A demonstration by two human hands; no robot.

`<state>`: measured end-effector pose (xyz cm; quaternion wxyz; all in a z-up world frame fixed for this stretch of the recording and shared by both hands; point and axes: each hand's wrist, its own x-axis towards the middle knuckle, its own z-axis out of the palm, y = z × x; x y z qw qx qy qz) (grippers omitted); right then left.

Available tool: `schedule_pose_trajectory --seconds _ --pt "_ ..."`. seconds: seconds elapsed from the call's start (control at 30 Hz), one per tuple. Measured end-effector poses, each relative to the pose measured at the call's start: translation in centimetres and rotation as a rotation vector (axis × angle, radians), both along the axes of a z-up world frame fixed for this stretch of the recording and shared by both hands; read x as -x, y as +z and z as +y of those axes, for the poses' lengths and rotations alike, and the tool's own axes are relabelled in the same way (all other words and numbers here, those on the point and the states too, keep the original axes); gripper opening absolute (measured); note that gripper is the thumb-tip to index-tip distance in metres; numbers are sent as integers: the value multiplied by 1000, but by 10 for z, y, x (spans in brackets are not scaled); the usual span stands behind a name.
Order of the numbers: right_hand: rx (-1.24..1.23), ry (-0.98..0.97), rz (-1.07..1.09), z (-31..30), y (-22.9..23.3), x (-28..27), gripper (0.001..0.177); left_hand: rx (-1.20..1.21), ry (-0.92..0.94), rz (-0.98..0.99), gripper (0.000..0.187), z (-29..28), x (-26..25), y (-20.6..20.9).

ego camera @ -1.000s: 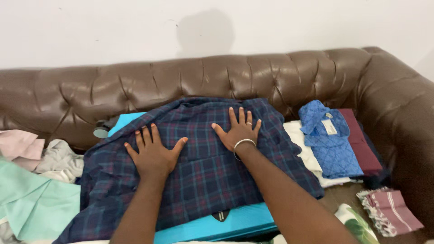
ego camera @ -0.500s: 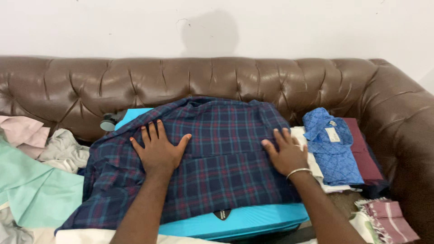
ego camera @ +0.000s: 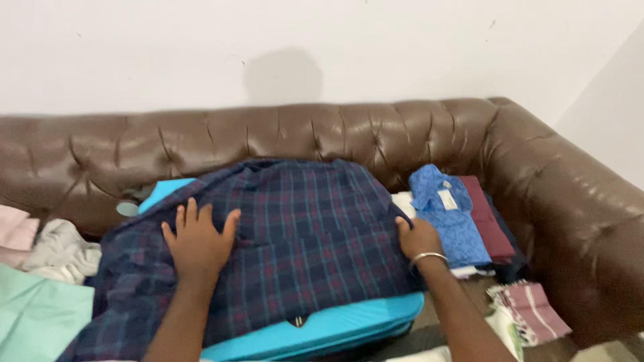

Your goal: The person folds a dark plaid shirt on a blue suitcase, then picks up a light green shirt, buttons it, and folds it on top of the suitcase.

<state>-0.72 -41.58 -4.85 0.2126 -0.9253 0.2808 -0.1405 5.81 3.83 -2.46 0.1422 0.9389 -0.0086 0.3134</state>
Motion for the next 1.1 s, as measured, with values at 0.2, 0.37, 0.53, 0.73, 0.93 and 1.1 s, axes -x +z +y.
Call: schedule_pose_trajectory --seconds 0.2,0.37,0.53,0.73,0.93,1.1 --pt "0 -91 176 23 36 24 44 -139 11 377 69 -2 20 24" --pt "492 179 -134 89 54 23 39 26 -7 314 72 -1 22 18" --pt "445 549 -8 171 39 23 65 89 -31 165 72 -9 22 14" --pt "385 511 288 195 45 29 74 321 -2 -113 50 4 -30 27" --pt "418 522 258 192 41 27 76 94 251 312 54 39 -86 53" --pt "402 515 278 190 39 26 76 174 156 155 37 44 -70 20"
